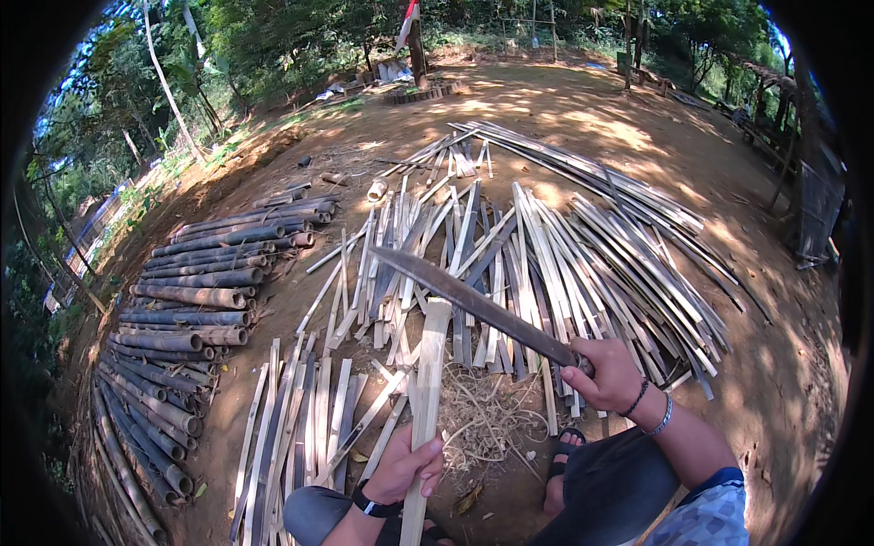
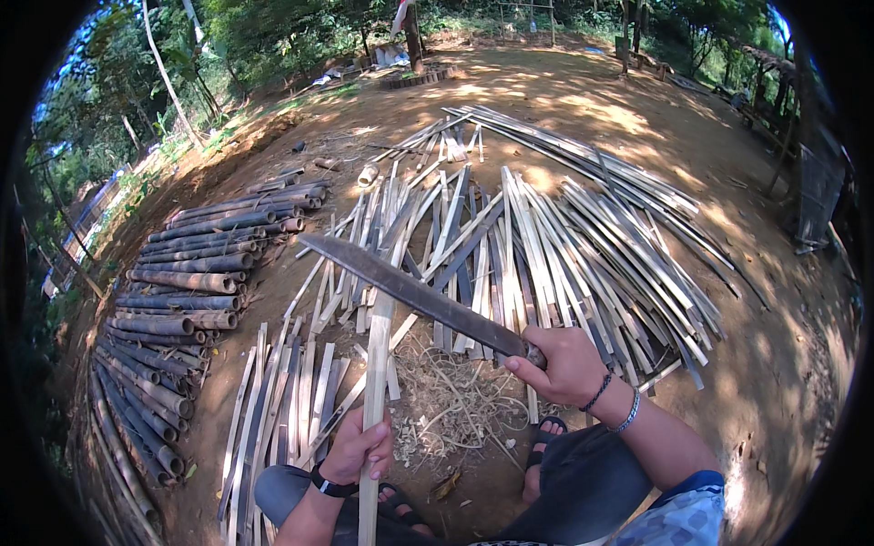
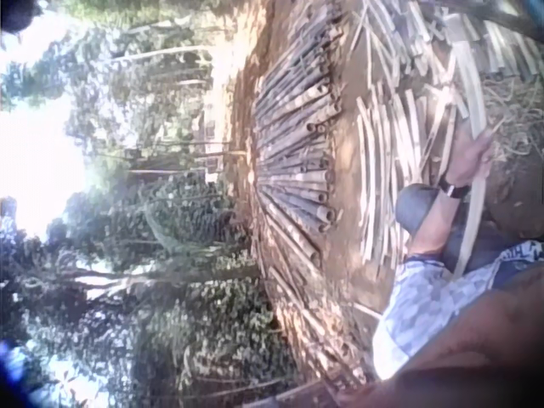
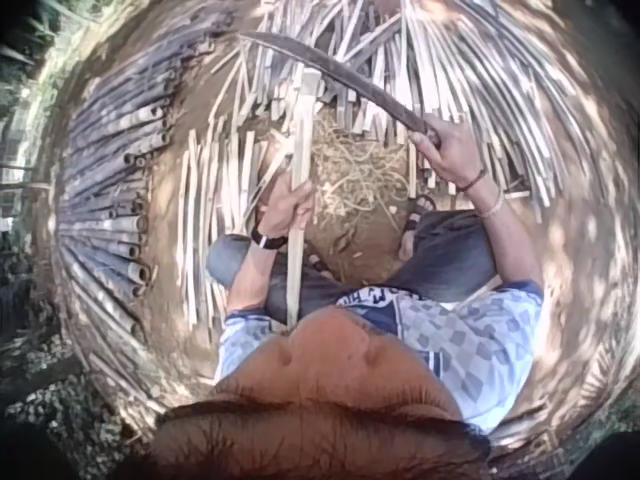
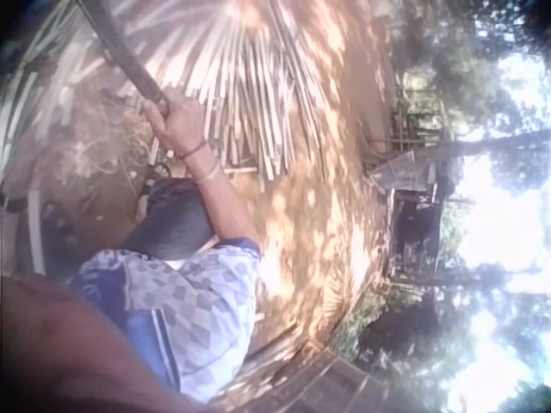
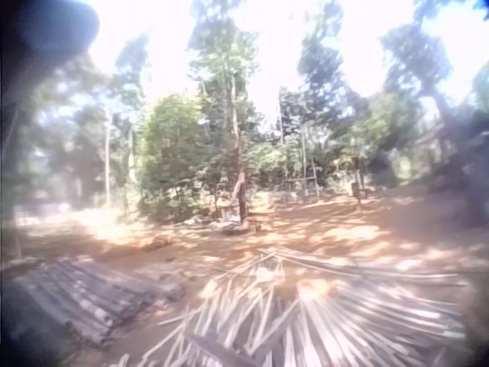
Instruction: The person shaves a piece of bamboo by hand using a large knife, repeatedly drawing the blade along the surface to remove layers.
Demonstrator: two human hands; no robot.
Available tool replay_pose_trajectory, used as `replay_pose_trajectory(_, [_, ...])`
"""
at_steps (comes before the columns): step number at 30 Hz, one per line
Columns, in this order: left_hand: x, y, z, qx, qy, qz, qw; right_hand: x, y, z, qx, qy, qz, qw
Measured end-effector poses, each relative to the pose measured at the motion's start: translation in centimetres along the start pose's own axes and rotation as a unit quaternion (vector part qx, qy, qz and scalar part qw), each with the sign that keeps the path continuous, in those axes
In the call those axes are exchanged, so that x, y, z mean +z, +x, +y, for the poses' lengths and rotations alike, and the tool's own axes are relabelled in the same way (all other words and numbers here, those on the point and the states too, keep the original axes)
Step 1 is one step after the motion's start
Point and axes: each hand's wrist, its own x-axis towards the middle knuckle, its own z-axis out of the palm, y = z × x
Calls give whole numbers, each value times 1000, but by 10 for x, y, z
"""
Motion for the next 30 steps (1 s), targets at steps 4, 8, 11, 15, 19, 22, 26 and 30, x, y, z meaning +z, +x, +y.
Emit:
replay_pose_trajectory(4, [6,4,0,4,8,-1,1000,0,-3,-9,-78,-152,-65,983])
replay_pose_trajectory(8, [2,-4,4,15,67,23,997,16,19,-2,-9,-133,-12,991])
replay_pose_trajectory(11, [20,13,7,44,247,106,962,14,31,19,176,-9,68,982])
replay_pose_trajectory(15, [59,44,32,114,632,188,743,17,11,45,232,223,129,938])
replay_pose_trajectory(19, [59,74,31,146,744,233,610,17,9,9,208,211,112,948])
replay_pose_trajectory(22, [59,95,23,164,788,262,533,28,3,-44,128,248,66,958])
replay_pose_trajectory(26, [46,116,6,242,804,233,491,37,7,-97,-46,201,-9,979])
replay_pose_trajectory(30, [62,136,9,243,834,208,450,45,2,-103,-141,188,-5,972])
